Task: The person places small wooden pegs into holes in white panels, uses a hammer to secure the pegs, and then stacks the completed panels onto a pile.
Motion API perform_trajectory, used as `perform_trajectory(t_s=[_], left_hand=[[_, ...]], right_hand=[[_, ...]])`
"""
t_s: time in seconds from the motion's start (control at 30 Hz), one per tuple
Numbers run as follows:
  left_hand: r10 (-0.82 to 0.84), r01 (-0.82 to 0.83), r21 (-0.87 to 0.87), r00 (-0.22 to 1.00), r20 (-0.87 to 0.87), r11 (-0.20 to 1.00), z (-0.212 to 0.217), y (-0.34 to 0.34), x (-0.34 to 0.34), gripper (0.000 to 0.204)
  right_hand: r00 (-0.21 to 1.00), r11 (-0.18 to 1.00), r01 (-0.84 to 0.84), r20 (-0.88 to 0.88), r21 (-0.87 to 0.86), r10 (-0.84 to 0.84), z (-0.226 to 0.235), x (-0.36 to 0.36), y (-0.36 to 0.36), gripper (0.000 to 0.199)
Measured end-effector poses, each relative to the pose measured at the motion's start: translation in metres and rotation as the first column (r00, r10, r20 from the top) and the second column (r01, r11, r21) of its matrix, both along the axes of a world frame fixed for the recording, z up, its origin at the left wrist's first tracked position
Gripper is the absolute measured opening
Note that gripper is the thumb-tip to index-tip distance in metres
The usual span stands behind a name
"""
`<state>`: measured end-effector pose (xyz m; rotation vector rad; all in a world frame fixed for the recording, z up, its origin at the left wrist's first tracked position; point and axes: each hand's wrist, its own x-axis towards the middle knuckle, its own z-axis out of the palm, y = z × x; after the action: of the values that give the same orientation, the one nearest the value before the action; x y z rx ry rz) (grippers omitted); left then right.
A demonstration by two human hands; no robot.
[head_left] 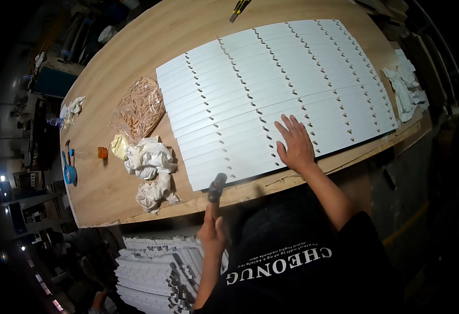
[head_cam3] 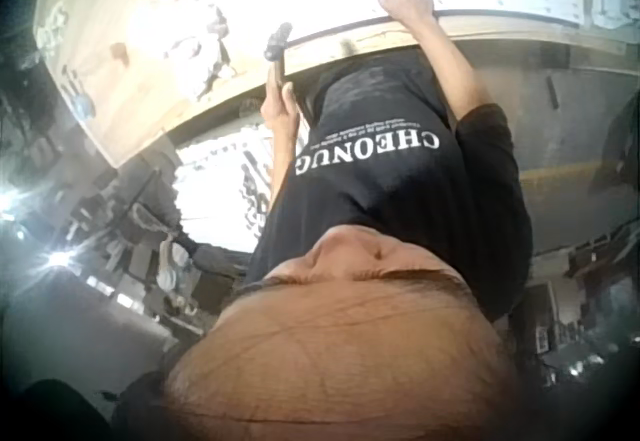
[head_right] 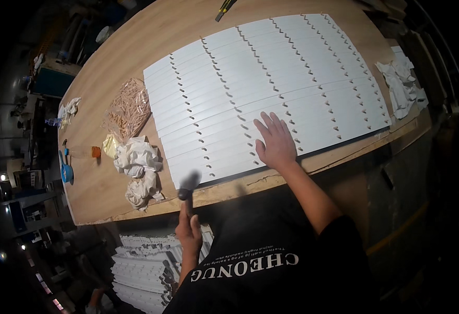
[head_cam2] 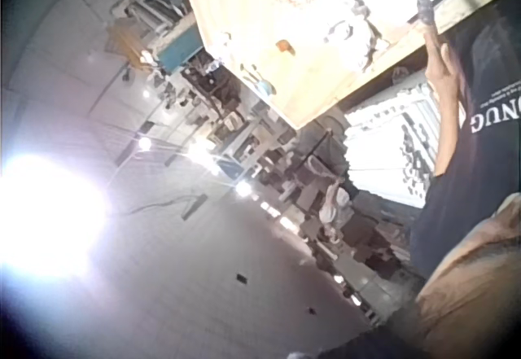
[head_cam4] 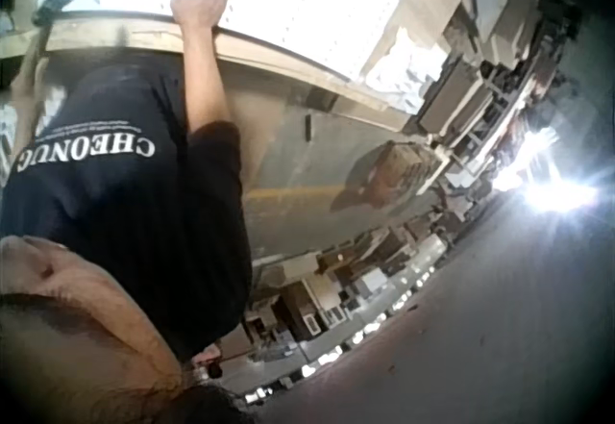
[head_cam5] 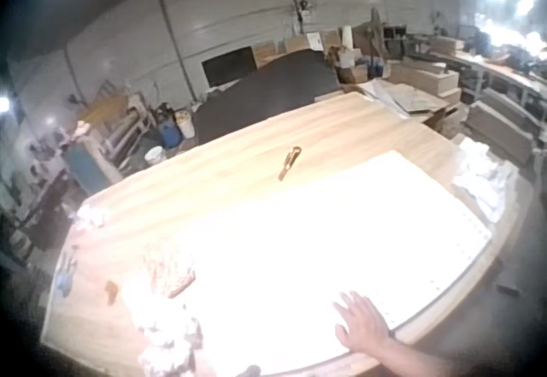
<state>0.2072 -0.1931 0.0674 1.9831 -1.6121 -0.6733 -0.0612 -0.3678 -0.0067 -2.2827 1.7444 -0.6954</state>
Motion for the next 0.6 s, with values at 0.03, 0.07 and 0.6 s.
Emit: perform_trajectory(t_s=[0.03,0.07,0.6], left_hand=[[-0.013,0.013,-0.003,0.999,0.038,1.0,-0.007,-0.002,-0.001,0.049],[-0.073,0.054,0.165,0.992,0.108,0.985,-0.013,-0.008,-0.001,0.049],[-0.443,0.363,0.438,0.892,0.093,0.823,-0.003,-0.095,-0.068,0.056]], right_hand=[[1.0,1.0,0.003,-0.003,0.001,-0.003,0.001,-0.002,0.0,0.05],[1.0,1.0,0.009,-0.006,0.002,-0.009,0.002,-0.004,0.0,0.05],[0.988,0.996,0.086,0.128,0.026,-0.088,-0.001,-0.012,0.002,0.039]])
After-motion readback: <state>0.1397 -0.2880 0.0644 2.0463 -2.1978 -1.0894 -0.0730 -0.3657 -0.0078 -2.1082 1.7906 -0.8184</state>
